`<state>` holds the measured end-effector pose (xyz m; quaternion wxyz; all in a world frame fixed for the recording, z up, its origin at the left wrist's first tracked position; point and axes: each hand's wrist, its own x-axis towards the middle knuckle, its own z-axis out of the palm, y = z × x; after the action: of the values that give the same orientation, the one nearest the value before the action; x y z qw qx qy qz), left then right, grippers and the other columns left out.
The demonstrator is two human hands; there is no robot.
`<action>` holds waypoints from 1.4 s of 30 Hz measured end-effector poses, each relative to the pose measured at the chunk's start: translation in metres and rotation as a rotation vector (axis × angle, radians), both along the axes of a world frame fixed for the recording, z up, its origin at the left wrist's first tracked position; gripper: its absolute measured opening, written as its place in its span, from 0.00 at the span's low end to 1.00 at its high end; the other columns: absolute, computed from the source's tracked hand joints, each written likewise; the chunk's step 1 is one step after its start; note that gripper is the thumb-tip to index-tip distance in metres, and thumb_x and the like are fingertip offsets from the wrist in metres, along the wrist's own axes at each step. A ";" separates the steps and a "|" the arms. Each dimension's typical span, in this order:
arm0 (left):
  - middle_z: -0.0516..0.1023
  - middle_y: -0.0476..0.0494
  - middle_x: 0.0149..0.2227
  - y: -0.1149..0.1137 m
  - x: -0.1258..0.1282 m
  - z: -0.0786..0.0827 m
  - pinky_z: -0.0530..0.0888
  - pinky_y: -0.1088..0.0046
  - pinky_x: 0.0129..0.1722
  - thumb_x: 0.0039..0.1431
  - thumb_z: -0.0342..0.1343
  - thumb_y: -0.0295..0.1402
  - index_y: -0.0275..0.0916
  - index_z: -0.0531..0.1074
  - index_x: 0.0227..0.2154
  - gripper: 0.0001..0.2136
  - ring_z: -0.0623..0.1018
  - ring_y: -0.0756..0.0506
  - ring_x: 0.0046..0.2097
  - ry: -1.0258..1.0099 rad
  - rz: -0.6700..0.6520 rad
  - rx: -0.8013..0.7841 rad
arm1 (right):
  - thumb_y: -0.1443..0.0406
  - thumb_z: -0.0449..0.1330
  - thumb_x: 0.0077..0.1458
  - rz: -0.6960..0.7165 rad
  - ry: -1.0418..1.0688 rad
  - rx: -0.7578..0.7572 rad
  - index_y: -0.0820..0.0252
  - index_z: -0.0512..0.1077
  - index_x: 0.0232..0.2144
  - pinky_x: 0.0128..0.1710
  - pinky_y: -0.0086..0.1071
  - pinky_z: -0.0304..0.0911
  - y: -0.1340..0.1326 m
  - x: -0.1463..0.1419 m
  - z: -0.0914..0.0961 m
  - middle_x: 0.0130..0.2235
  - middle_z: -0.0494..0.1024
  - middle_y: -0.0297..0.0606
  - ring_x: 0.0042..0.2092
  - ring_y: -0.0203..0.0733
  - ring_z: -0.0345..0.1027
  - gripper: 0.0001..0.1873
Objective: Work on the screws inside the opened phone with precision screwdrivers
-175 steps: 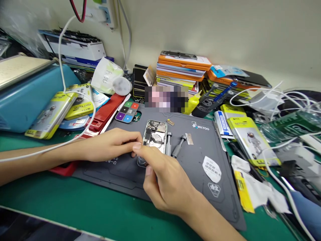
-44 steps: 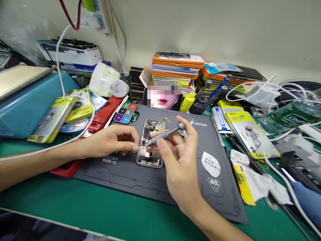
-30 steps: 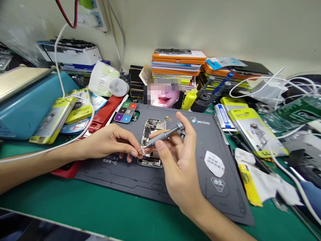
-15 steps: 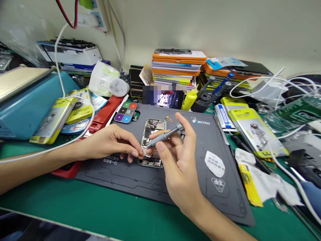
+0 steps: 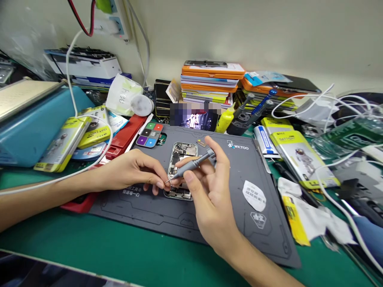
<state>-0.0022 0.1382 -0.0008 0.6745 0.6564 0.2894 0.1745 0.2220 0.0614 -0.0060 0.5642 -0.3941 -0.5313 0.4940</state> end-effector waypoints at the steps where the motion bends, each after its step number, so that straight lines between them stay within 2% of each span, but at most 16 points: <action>1: 0.86 0.47 0.39 0.000 0.000 0.000 0.75 0.85 0.30 0.66 0.66 0.32 0.37 0.84 0.41 0.05 0.83 0.54 0.34 -0.002 0.000 0.000 | 0.66 0.59 0.72 0.001 0.005 -0.005 0.38 0.54 0.69 0.41 0.35 0.81 0.000 0.000 0.000 0.50 0.79 0.37 0.40 0.37 0.82 0.30; 10: 0.87 0.47 0.40 0.000 0.001 0.000 0.75 0.85 0.30 0.65 0.67 0.34 0.38 0.84 0.41 0.06 0.83 0.53 0.35 -0.022 -0.006 0.009 | 0.65 0.60 0.71 -0.002 0.059 -0.062 0.39 0.53 0.69 0.42 0.38 0.81 0.002 0.000 0.001 0.50 0.79 0.38 0.41 0.39 0.81 0.32; 21: 0.86 0.45 0.41 0.000 0.000 0.001 0.76 0.83 0.32 0.65 0.66 0.32 0.37 0.84 0.41 0.06 0.83 0.52 0.36 -0.023 -0.006 0.018 | 0.67 0.60 0.71 0.038 0.139 -0.072 0.41 0.54 0.69 0.41 0.33 0.81 0.004 0.001 0.001 0.48 0.79 0.37 0.38 0.36 0.81 0.31; 33: 0.86 0.46 0.40 0.000 0.000 0.001 0.77 0.82 0.34 0.66 0.66 0.33 0.36 0.84 0.43 0.07 0.83 0.52 0.36 -0.039 -0.053 0.062 | 0.66 0.58 0.72 0.073 0.119 -0.076 0.41 0.54 0.69 0.41 0.34 0.81 0.003 0.002 0.001 0.50 0.79 0.37 0.39 0.37 0.81 0.30; 38: 0.86 0.45 0.44 0.001 0.001 0.000 0.77 0.79 0.45 0.67 0.65 0.33 0.37 0.83 0.46 0.09 0.84 0.50 0.43 0.001 -0.091 0.176 | 0.64 0.58 0.72 0.042 0.098 -0.085 0.45 0.56 0.69 0.39 0.35 0.81 0.005 0.005 0.005 0.47 0.80 0.38 0.39 0.39 0.80 0.28; 40: 0.86 0.48 0.43 0.001 0.001 0.000 0.76 0.80 0.45 0.69 0.63 0.36 0.38 0.83 0.46 0.09 0.82 0.51 0.42 0.058 -0.053 0.245 | 0.63 0.58 0.72 -0.009 0.044 -0.048 0.46 0.58 0.68 0.38 0.35 0.81 0.004 0.006 0.006 0.45 0.80 0.38 0.37 0.39 0.79 0.26; 42: 0.85 0.51 0.38 0.001 0.002 0.001 0.73 0.80 0.41 0.72 0.60 0.41 0.39 0.82 0.41 0.12 0.79 0.53 0.38 0.144 0.031 0.322 | 0.63 0.57 0.73 -0.062 -0.038 0.017 0.44 0.59 0.68 0.38 0.36 0.81 0.001 0.006 0.007 0.43 0.80 0.38 0.37 0.39 0.78 0.26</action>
<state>-0.0002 0.1393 0.0001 0.5352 0.7624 0.3153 0.1814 0.2284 0.0627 0.0006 0.5725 -0.4147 -0.5337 0.4641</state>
